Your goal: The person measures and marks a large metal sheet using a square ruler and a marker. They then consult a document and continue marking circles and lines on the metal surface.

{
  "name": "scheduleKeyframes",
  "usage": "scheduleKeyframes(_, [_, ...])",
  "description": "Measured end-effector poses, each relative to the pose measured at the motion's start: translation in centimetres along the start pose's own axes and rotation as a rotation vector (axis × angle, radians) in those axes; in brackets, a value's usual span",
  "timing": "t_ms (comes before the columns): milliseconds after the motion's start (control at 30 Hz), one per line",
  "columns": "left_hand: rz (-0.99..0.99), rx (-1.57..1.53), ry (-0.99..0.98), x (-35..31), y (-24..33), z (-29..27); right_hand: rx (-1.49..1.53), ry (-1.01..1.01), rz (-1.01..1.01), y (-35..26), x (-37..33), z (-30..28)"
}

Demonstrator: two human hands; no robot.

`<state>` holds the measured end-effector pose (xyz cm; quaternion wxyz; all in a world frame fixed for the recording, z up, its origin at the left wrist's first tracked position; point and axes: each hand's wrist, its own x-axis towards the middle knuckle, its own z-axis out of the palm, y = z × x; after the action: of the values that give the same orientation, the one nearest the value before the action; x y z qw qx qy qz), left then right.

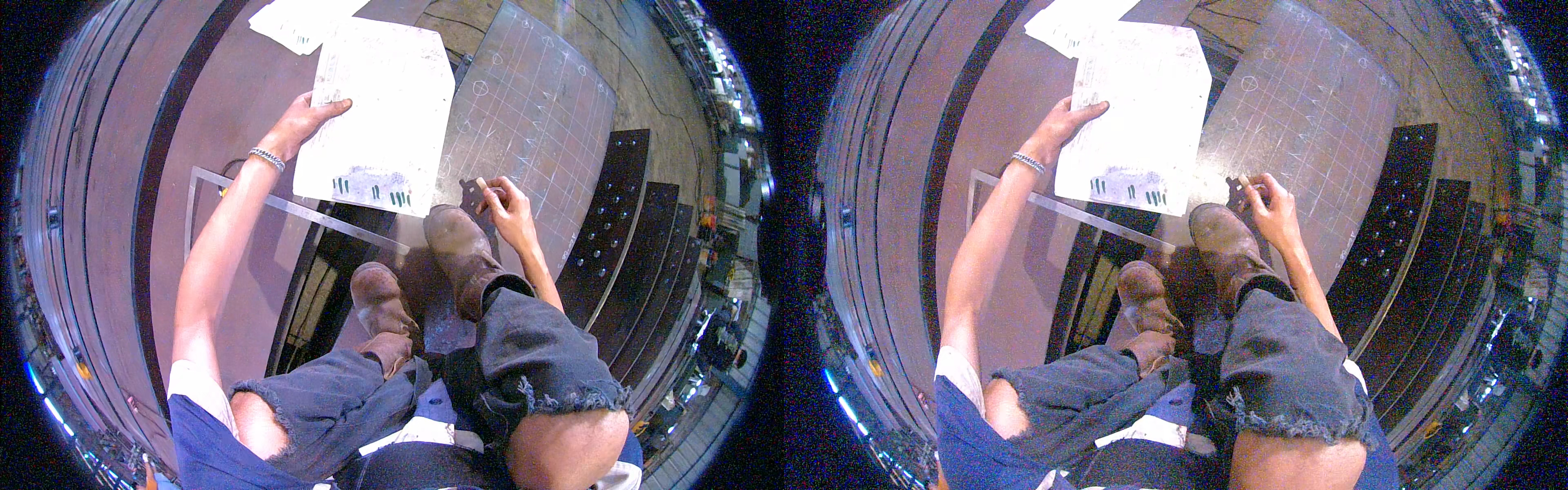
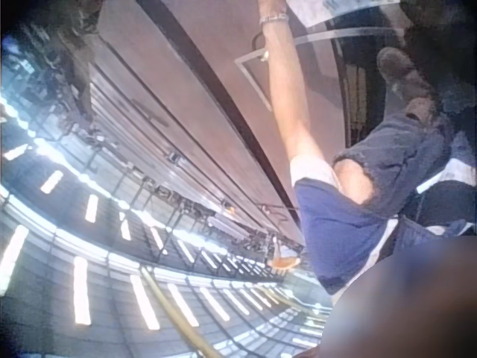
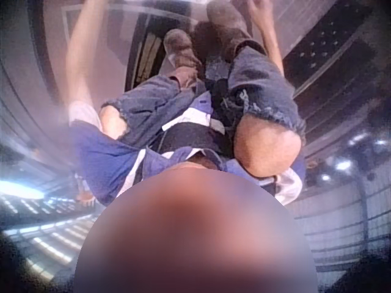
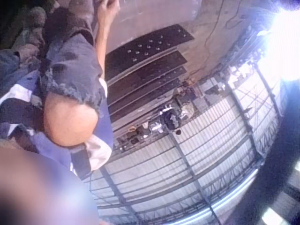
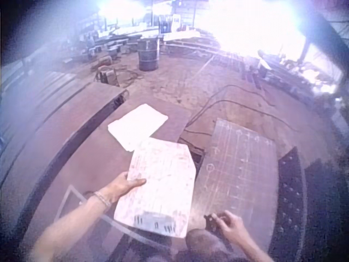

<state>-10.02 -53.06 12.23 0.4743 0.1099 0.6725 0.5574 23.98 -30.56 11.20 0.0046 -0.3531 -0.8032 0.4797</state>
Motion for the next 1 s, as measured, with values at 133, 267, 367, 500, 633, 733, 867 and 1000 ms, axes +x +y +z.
scheduleKeyframes(133, [-0.002,0.024,0.009,0.3,-0.3,-0.2,-0.014,0.002,0.009,-0.1,0.1,0.1])
scheduleKeyframes(267, [0.012,0.026,-0.019,0.2,-0.1,-0.3,-0.018,-0.006,0.023,0.5,0.2,0.2])
scheduleKeyframes(367, [0.013,0.019,-0.017,0.3,-0.4,-0.4,-0.001,-0.025,0.007,0.3,0.3,0.2])
scheduleKeyframes(500, [0.022,0.012,-0.034,0.5,-0.5,-0.3,0.002,-0.010,0.026,0.1,0.2,0.0])
scheduleKeyframes(633, [0.009,0.004,-0.037,0.5,-0.8,-0.7,0.010,-0.026,0.039,-0.4,0.1,0.0])
scheduleKeyframes(733, [0.010,0.007,-0.027,0.5,-0.6,-0.5,-0.017,-0.020,0.022,-0.1,0.3,0.0])
scheduleKeyframes(867, [0.015,0.000,-0.028,0.5,-0.5,-0.4,0.019,-0.023,0.039,-1.1,0.1,-0.1])
scheduleKeyframes(1000, [0.020,0.018,-0.007,-0.1,0.2,0.1,0.019,-0.007,0.045,-1.3,0.0,-0.2])
